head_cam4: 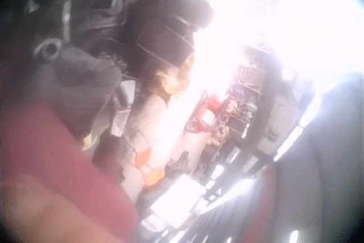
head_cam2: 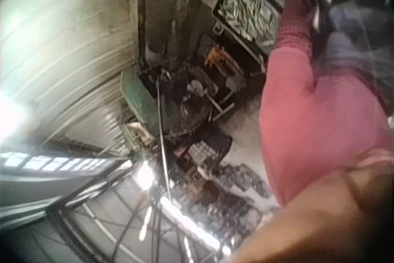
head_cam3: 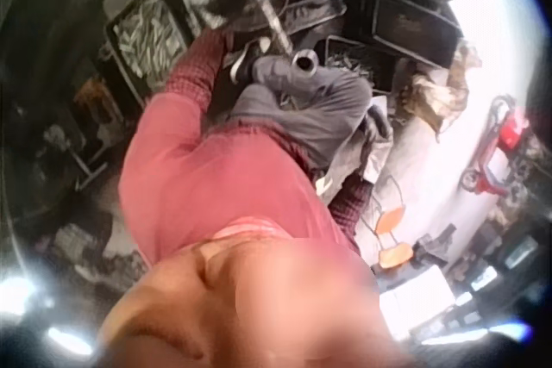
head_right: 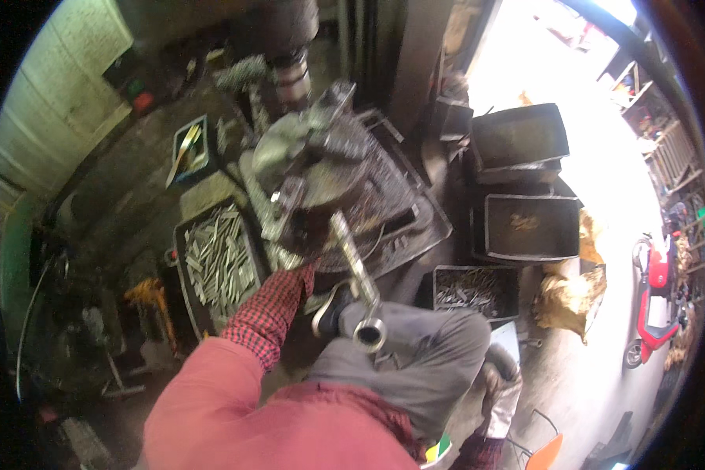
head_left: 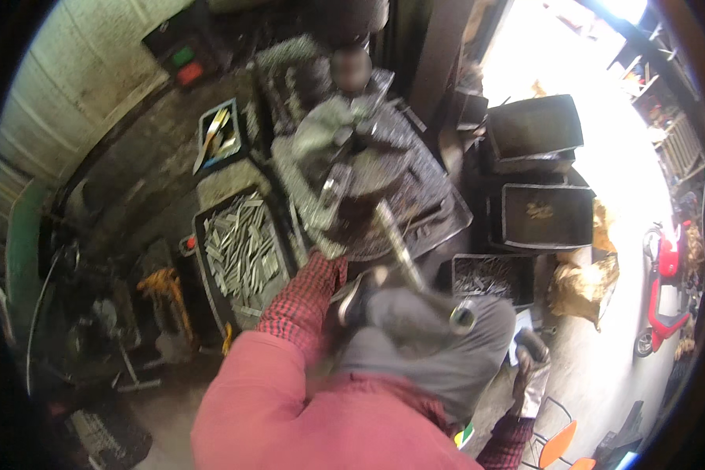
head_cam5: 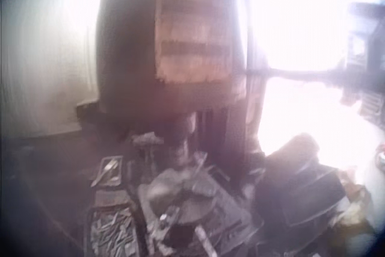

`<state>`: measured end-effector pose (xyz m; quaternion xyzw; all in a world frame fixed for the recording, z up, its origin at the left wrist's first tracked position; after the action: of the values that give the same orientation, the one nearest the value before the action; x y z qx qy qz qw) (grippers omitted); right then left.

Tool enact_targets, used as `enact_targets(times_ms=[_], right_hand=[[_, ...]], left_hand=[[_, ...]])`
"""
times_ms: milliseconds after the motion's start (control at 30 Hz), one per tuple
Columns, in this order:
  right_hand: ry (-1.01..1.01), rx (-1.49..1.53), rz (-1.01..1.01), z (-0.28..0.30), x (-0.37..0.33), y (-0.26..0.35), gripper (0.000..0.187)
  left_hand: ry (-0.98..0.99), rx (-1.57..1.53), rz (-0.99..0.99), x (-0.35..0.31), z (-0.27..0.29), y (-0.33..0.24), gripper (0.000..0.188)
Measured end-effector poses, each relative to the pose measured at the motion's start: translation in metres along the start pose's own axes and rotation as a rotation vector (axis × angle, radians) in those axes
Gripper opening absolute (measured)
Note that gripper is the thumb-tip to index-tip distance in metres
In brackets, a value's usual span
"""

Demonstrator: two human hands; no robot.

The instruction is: The person repeatedly picks up small metal rods from a tray, places them into a drill press chuck, and operates the machine to drill holes. After each cycle, the person removes the rod and places it into a collection bin.

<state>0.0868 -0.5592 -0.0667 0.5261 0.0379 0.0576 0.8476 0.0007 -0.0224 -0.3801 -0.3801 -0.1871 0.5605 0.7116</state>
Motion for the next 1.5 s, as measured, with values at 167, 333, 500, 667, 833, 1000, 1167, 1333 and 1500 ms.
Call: enact_targets(times_ms=[167,333,500,667,833,1000,1167,1333,1500], right_hand=[[0.074,0.277,-0.013,-0.029,-0.007,-0.019,0.037],[0.217,0.149,0.03,-0.066,-0.016,-0.026,0.037],[0.327,0.19,0.131,-0.085,-0.009,-0.005,0.04],[0.238,0.158,0.144,-0.068,-0.005,-0.002,0.041],[0.169,0.115,0.085,-0.045,-0.018,-0.023,0.043],[0.15,0.188,0.031,-0.034,-0.024,-0.044,0.038],[0.205,0.186,0.025,-0.039,-0.017,-0.05,0.044],[0.225,0.077,0.043,-0.048,-0.017,-0.042,0.043],[0.187,0.11,0.047,-0.047,-0.024,-0.031,0.038]], left_hand=[[-0.072,-0.125,-0.263,-0.132,0.146,-0.03,0.034],[-0.125,-0.392,-0.342,-0.251,0.277,-0.063,0.025],[-0.313,0.106,-0.815,-0.296,0.346,-0.097,0.047],[-0.295,0.206,-0.895,-0.302,0.344,-0.102,0.054],[-0.277,0.166,-0.89,-0.298,0.336,-0.1,0.055],[-0.277,0.113,-0.847,-0.296,0.329,-0.1,0.046],[0.035,-1.104,0.186,-0.279,0.314,-0.062,0.021],[0.163,-1.441,0.371,-0.285,0.307,-0.054,0.017],[0.228,-1.649,0.596,-0.295,0.291,-0.042,0.013]])
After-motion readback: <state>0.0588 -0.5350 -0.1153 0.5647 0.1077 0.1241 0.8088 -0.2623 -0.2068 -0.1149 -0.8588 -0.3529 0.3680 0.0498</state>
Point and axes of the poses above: each hand's wrist, its own x-axis towards the middle knuckle, its own z-axis out of the back of the hand, y = z × x, the point moved 5 cm from there along x, towards the middle knuckle, and after that the axes turned 12 degrees about -y, right-handed, at the moved point
